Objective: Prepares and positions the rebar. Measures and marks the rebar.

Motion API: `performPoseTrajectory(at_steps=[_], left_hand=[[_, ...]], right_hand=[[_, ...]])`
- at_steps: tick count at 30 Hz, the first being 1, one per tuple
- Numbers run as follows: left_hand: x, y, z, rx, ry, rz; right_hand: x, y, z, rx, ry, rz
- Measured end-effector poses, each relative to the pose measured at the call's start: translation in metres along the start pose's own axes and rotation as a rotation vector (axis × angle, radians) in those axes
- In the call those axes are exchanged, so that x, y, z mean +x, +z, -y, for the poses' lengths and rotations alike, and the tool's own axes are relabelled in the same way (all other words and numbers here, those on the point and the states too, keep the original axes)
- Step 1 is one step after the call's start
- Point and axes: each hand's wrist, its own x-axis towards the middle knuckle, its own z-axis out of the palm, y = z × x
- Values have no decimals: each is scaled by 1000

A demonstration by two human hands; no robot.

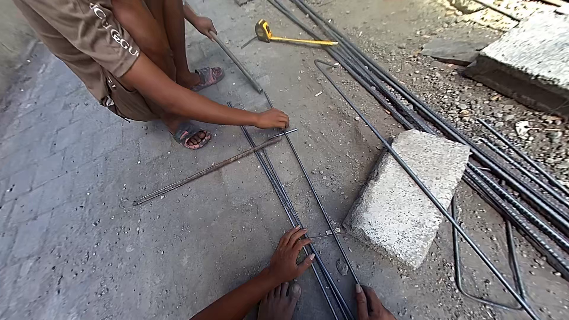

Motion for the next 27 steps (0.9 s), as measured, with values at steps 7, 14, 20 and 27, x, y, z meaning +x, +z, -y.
performPoseTrajectory(at_steps=[7, 14, 20, 27], left_hand=[[0, 0, 0, 1, -7, 1], [0, 1, 1, 5, 5, -14], [0, -1, -1, 6, 3, -1], [0, 0, -1, 2, -12, 8]], right_hand=[[0, 0, 0, 1, 0, 11], [-1, 1, -1, 3, -8, -3], [-3, 0, -1, -6, -8, 10], [-5, 0, 0, 5, -2, 9]])
